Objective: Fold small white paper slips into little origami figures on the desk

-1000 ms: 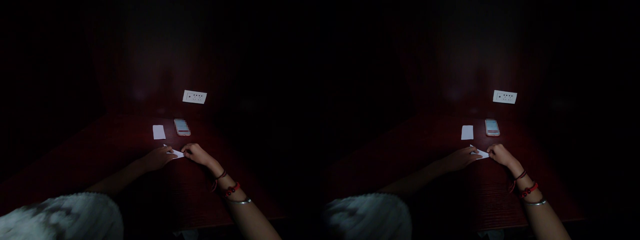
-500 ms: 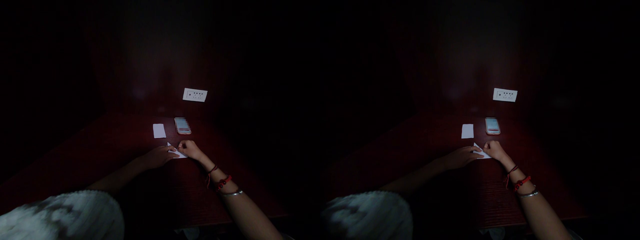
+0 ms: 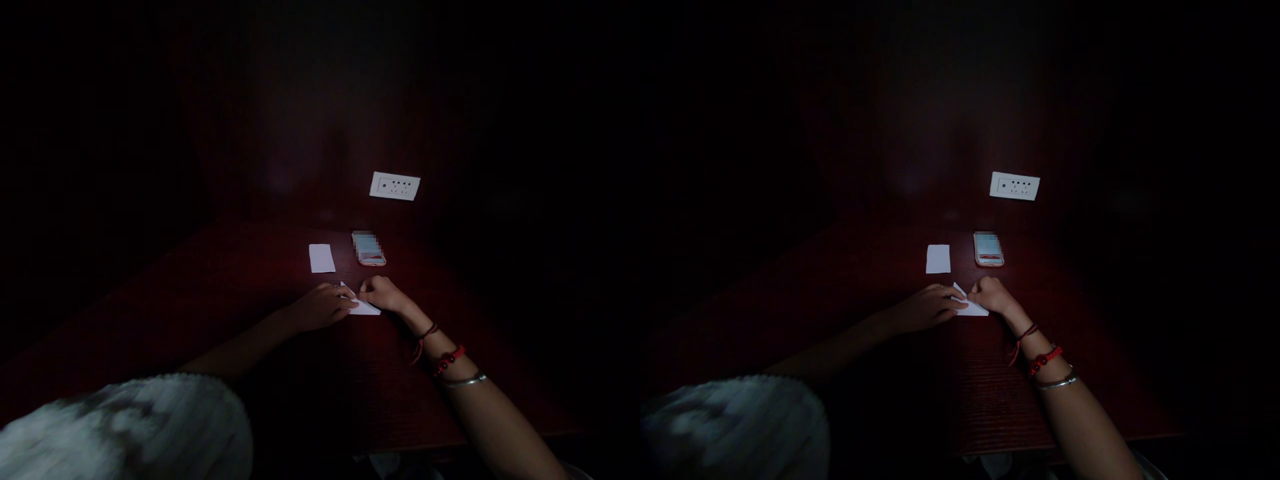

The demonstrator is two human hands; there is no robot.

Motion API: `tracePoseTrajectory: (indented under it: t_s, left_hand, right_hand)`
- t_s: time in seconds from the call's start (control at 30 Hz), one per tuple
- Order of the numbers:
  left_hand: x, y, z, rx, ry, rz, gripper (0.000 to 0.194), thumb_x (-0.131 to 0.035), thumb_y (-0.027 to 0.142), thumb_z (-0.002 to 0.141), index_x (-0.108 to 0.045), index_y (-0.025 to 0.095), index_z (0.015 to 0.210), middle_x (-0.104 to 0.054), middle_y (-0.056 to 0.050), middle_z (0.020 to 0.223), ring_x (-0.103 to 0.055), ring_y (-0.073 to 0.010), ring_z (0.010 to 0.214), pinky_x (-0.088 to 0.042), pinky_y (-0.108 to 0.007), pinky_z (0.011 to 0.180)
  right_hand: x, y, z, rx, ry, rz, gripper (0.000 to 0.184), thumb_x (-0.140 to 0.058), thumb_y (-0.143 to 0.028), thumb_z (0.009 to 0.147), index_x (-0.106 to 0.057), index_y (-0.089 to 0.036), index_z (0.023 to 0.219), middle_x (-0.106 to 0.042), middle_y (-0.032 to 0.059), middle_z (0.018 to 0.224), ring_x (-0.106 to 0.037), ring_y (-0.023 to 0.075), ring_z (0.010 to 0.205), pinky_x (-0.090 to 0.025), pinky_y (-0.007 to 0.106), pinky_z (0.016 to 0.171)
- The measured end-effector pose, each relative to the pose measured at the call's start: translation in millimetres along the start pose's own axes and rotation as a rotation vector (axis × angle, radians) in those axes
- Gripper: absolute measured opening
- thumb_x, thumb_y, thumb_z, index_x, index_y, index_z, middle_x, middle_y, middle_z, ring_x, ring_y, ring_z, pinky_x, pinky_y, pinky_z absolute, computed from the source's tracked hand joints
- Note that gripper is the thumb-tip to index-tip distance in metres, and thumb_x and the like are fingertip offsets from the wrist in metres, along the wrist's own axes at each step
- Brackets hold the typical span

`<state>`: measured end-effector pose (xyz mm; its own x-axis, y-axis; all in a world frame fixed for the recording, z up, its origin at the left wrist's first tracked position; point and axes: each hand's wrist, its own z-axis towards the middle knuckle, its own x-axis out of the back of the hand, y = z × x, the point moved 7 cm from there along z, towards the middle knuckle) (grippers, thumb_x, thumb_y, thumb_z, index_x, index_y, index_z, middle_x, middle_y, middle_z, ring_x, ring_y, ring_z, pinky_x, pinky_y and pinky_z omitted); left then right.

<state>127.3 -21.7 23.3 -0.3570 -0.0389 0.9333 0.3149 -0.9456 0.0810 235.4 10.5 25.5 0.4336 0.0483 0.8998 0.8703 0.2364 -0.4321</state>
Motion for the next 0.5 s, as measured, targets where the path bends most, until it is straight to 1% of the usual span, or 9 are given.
tracePoseTrajectory:
  t_s: [0.13, 0.27, 0.5]
  left_hand:
    - [0.7, -0.9, 1.0, 0.009, -0.002, -0.022, 0.024, -0.040, 0.025, 0.082, -0.048, 0.023, 0.104, -0.051, 0.000, 0.107, -0.045, -0.0136, 0.098, -0.028, -0.030, 0.086]
    - [0.6, -1.8, 1.4, 0.013, -0.001, -0.023, 0.025, -0.041, 0.026, 0.081, -0.047, 0.022, 0.105, -0.051, 0.000, 0.108, -0.045, -0.0141, 0.098, -0.028, -0.030, 0.085]
    - [0.4, -1.2, 2.8, 0.021, -0.011, -0.004, 0.024, -0.041, 0.026, 0.081, -0.047, 0.022, 0.104, -0.051, 0.000, 0.106, -0.046, -0.0147, 0.095, -0.030, -0.030, 0.082]
  right_hand:
    - [-1.1, 0.0, 0.7, 0.002, 0.000, -0.032, 0.020, -0.049, -0.028, 0.066, -0.062, -0.012, 0.066, -0.061, 0.0025, 0.065, -0.051, 0.0091, 0.057, -0.032, 0.017, 0.050]
    - [-1.7, -2.0, 0.2, 0.018, -0.017, -0.060, 0.021, -0.047, -0.027, 0.068, -0.062, -0.012, 0.067, -0.061, 0.0032, 0.065, -0.051, 0.0090, 0.058, -0.032, 0.017, 0.051]
    - [-0.5, -3.0, -1.5, -0.060, 0.002, -0.130, 0.022, -0.044, -0.026, 0.070, -0.062, -0.013, 0.067, -0.062, 0.0065, 0.067, -0.053, 0.0111, 0.060, -0.031, 0.018, 0.050]
